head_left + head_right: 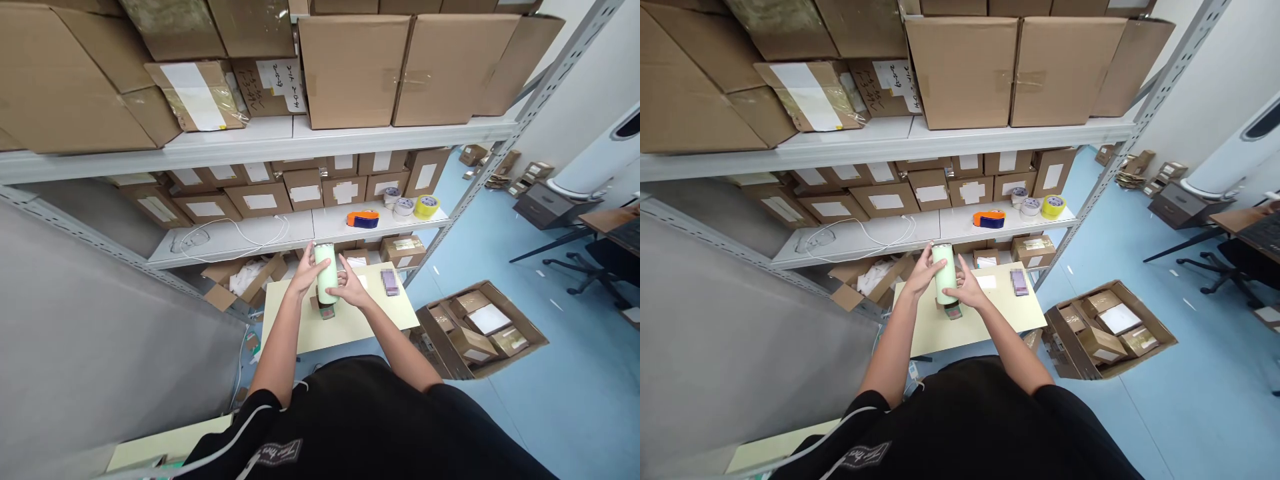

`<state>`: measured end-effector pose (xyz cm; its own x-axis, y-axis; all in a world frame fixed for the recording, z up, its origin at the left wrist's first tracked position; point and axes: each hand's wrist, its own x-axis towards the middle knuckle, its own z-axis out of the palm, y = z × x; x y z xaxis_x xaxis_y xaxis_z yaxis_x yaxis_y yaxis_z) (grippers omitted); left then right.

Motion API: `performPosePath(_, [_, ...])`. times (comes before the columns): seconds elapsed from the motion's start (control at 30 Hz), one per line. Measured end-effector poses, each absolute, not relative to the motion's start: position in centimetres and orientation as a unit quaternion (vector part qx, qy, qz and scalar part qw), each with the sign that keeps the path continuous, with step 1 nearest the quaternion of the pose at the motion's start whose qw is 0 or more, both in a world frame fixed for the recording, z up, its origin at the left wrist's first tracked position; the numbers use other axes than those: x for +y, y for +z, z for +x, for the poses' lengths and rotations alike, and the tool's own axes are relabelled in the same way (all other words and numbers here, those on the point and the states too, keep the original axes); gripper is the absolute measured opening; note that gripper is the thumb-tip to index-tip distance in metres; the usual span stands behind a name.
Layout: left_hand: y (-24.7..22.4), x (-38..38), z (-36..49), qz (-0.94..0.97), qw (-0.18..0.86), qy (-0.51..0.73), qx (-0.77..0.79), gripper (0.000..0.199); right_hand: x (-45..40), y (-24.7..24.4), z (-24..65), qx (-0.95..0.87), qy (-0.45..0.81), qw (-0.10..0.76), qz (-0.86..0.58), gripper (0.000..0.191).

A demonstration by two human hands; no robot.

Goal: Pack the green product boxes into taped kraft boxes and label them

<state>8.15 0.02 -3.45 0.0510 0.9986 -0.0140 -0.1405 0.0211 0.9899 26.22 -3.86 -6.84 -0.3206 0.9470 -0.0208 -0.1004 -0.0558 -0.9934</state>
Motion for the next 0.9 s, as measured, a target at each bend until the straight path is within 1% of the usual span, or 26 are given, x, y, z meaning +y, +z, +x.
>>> performPosePath(0.1, [-3.8, 0.5, 8.1, 0.467, 0.529, 0.523, 0.478, 0.129, -3.3, -6.7, 25.8, -0.552, 0.53, 0.45, -0.461, 0.135])
performPosePath(0.17, [-4.1, 0.7, 8.1, 0.457, 0.53, 0.526, 0.483, 0.13, -3.0, -6.6, 25.7, -0.562, 0.538, 0.433, -0.456, 0.133])
performPosePath(0.23, [-4.3, 0.9, 7.9, 0.45, 0.547, 0.526, 0.47, 0.126, -2.7, -6.4, 25.6, -0.566, 0.571, 0.414, -0.427, 0.128])
performPosePath(0.3, [-4.4, 1.2, 7.5, 0.456, 0.552, 0.529, 0.455, 0.121, -2.5, -6.4, 25.4, -0.567, 0.565, 0.418, -0.43, 0.125])
performPosePath(0.4, [-4.6, 1.5, 6.9, 0.473, 0.529, 0.538, 0.455, 0.121, -2.3, -6.8, 25.0, -0.581, 0.524, 0.418, -0.462, 0.129])
performPosePath(0.47, [-4.7, 1.7, 6.4, 0.478, 0.528, 0.534, 0.456, 0.12, -2.1, -7.3, 24.8, -0.586, 0.542, 0.403, -0.448, 0.13])
performPosePath(0.53, [-4.9, 1.9, 6.0, 0.484, 0.53, 0.528, 0.455, 0.111, -1.7, -8.0, 24.5, -0.582, 0.568, 0.392, -0.429, 0.128])
performPosePath(0.57, [-5.0, 2.0, 5.7, 0.492, 0.52, 0.525, 0.46, 0.103, -1.5, -8.4, 24.4, -0.579, 0.573, 0.389, -0.431, 0.128])
performPosePath(0.67, [-5.5, 2.3, 4.8, 0.538, 0.451, 0.503, 0.505, 0.074, -0.7, -10.2, 24.1, -0.568, 0.573, 0.378, -0.454, 0.13])
performPosePath(0.7, [-5.7, 2.4, 4.5, 0.553, 0.429, 0.489, 0.521, 0.067, -0.5, -10.9, 24.0, -0.563, 0.579, 0.375, -0.455, 0.131])
performPosePath(0.73, [-5.9, 2.5, 4.2, 0.565, 0.413, 0.472, 0.535, 0.063, -0.3, -11.8, 24.0, -0.561, 0.588, 0.371, -0.449, 0.131])
performPosePath(0.8, [-6.6, 2.5, 3.7, 0.581, 0.393, 0.439, 0.561, 0.063, 0.0, -13.9, 24.1, -0.561, 0.609, 0.358, -0.431, 0.129])
performPosePath(0.83, [-7.0, 2.4, 3.6, 0.587, 0.383, 0.422, 0.575, 0.064, 0.1, -15.0, 24.3, -0.56, 0.615, 0.351, -0.43, 0.124])
performPosePath(0.9, [-7.9, 2.0, 3.5, 0.603, 0.362, 0.388, 0.595, 0.066, 0.3, -17.3, 24.7, -0.544, 0.61, 0.337, -0.467, 0.107])
